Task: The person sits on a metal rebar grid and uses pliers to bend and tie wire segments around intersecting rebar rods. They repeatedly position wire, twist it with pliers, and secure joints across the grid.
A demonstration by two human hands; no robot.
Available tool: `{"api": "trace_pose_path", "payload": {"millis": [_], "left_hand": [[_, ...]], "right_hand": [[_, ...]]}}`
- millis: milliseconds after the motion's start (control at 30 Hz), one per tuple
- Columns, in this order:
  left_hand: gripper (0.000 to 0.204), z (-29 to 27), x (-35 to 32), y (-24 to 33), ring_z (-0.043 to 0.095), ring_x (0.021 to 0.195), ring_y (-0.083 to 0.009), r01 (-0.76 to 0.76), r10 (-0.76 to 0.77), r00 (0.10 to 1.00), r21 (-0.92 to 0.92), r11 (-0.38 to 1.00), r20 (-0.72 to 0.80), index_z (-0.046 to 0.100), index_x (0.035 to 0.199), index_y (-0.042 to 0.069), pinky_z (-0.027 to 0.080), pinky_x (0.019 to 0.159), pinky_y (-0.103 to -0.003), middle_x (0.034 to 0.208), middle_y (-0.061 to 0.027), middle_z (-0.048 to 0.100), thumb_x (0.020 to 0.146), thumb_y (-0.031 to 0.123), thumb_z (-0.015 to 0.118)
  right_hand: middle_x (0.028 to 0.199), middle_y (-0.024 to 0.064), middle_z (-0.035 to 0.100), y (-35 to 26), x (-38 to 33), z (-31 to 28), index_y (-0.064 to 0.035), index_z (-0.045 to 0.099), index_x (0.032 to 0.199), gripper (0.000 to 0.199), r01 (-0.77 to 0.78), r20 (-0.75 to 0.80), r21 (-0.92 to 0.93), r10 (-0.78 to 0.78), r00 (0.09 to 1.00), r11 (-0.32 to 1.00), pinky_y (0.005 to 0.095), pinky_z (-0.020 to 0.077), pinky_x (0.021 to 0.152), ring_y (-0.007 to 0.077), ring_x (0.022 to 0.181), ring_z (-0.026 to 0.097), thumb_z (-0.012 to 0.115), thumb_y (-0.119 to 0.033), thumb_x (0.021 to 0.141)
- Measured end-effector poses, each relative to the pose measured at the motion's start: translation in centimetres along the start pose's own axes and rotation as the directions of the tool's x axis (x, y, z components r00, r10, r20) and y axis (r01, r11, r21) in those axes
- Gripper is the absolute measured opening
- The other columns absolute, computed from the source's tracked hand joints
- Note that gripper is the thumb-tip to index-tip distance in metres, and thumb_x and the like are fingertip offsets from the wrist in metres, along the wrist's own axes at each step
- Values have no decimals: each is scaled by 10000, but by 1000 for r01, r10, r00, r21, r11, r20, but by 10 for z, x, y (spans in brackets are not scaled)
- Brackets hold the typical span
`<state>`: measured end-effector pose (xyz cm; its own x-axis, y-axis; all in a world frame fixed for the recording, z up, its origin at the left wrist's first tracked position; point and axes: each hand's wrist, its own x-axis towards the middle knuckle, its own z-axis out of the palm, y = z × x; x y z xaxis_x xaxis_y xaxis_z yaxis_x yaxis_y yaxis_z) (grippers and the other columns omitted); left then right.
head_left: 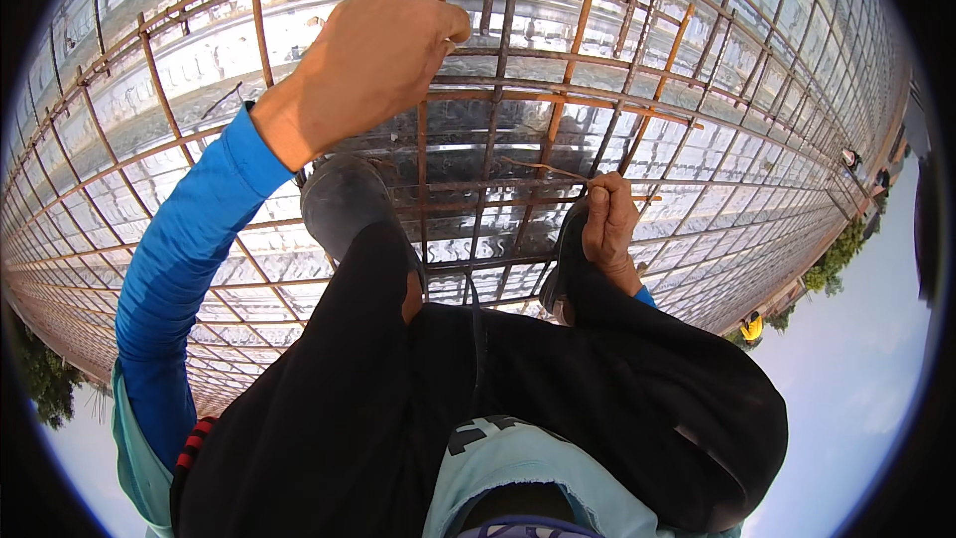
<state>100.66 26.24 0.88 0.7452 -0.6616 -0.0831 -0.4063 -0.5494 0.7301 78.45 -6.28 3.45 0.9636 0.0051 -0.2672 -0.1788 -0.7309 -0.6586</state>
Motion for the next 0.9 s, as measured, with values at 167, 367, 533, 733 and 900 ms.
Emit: {"api": "trace_pose_path", "payload": {"millis": [167, 367, 533, 733, 900], "left_hand": [[79, 11, -4, -15, 708, 841, -355, -1, 1, 1000, 21, 1000, 15, 764, 948, 77, 557, 734, -453, 898, -109, 740, 906, 138, 738], [153, 13, 15, -5, 698, 801, -373, 66, -83, 991, 159, 985, 102, 729, 816, 89, 533, 685, -483, 793, -123, 712, 876, 218, 786], [242, 21, 20, -1, 682, 779, -384, 54, -77, 993, 243, 969, 87, 631, 760, 70, 518, 676, -510, 735, -132, 661, 868, 214, 792], [214, 15, 23, 2, 674, 787, -394, 114, -152, 973, 210, 971, 176, 622, 798, 69, 515, 689, -507, 749, -140, 655, 842, 174, 803], [207, 14, 24, 7, 685, 830, -386, 177, -219, 958, 216, 960, 184, 626, 809, 74, 526, 715, -500, 811, -134, 686, 849, 178, 800]], "right_hand": [[865, 146, 629, -9, 5, -6, 7, 633, 1030, 115, -4, -19, -28, 3, 1000, 1000, 381, 469, 617, 293, 676, 602, 534, -44, 1057], [847, 109, 602, -18, 11, -10, 1, 630, 1013, 135, 8, -52, -51, -10, 999, 999, 354, 450, 622, 240, 682, 565, 528, -65, 1072], [851, 129, 622, -16, 5, -11, -3, 642, 1036, 114, -34, -67, -12, 33, 997, 999, 384, 467, 615, 289, 667, 601, 546, -57, 1064], [840, 136, 622, -22, 13, -17, -17, 635, 1041, 104, -25, -68, -13, 24, 997, 1000, 397, 475, 610, 304, 669, 618, 551, -73, 1067], [809, 140, 632, -12, 12, -12, -18, 632, 1039, 84, 4, -125, -5, -4, 992, 1000, 398, 478, 573, 299, 620, 631, 572, -71, 1064]]}}
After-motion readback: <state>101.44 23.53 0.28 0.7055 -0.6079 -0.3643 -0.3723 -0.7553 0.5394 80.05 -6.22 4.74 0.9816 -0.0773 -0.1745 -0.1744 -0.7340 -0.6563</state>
